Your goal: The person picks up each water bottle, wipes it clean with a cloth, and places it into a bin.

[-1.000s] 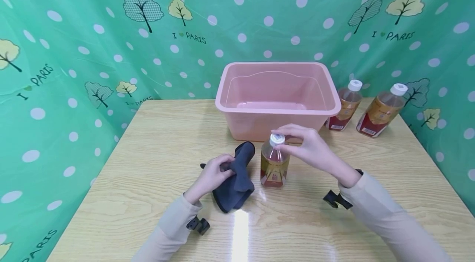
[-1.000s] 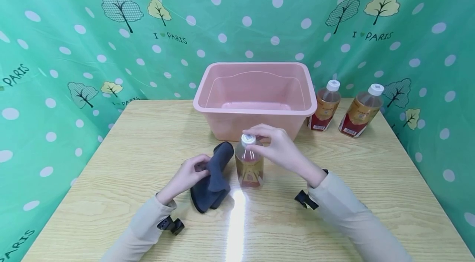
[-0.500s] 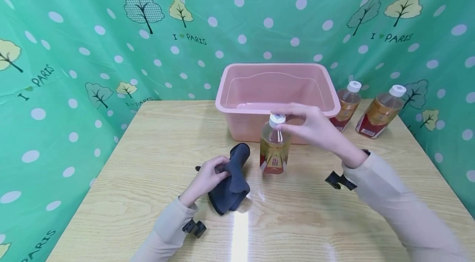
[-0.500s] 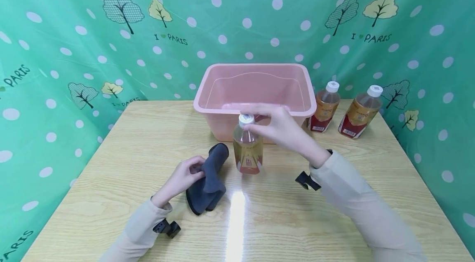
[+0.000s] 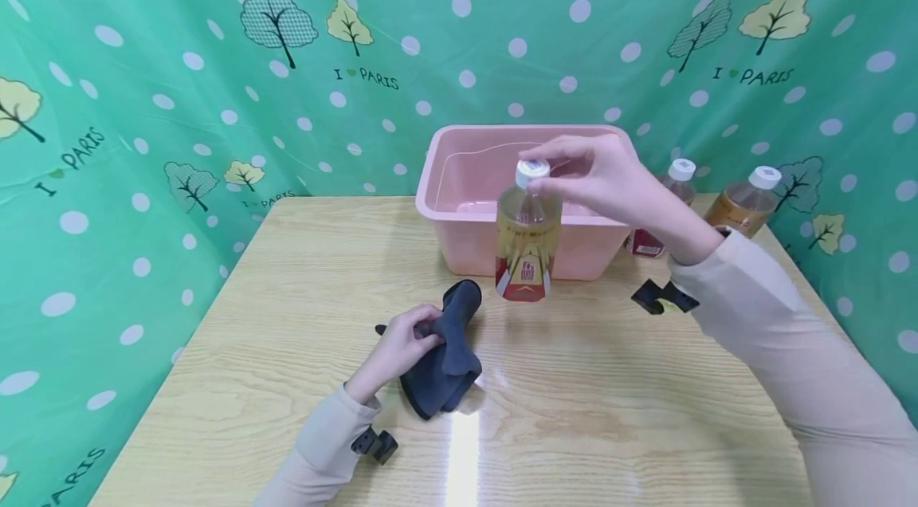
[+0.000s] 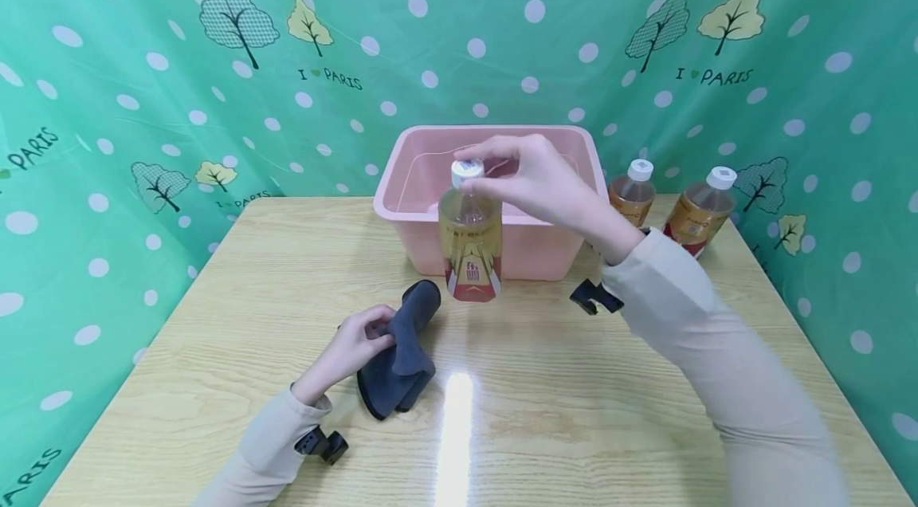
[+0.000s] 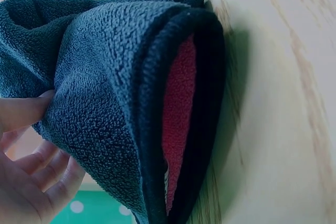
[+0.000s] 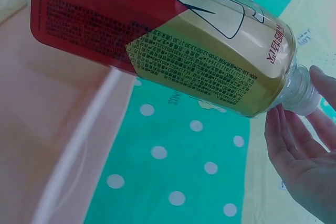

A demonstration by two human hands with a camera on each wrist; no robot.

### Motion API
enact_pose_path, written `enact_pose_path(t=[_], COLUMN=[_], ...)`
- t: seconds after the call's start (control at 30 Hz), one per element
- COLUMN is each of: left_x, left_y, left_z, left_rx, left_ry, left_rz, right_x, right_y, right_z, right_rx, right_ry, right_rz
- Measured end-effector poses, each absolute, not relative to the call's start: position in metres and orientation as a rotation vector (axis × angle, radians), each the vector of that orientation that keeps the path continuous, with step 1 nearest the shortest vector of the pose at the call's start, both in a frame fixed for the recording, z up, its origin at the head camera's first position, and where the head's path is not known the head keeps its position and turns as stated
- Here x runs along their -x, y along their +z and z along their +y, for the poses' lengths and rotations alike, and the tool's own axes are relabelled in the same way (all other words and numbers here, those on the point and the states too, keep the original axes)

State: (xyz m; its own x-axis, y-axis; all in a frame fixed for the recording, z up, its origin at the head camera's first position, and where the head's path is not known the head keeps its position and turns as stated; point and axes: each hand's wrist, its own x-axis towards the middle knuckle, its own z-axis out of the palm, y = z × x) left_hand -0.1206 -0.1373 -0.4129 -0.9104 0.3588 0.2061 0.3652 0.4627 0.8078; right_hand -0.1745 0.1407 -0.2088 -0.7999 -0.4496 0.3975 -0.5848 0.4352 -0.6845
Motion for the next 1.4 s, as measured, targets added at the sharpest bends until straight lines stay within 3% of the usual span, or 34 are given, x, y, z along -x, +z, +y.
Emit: enact_pose_path(t=[0.77,1.4], left_x=[0.12,0.118], left_y=[-0.417,-0.416], left_z=[-0.138,-0.138], left_rx=[0.696,0.703], left_ry=[-1.484,-1.483], left_rz=[-2.656,-2.653], right_x=[0.211,0.262], right_y=[-0.13,-0.139], right_z=[0.121,0.099], right_rx=[-0.662,-0.607], right_ry=[1.371,1.27], right_rz=[-2.693,-2.843])
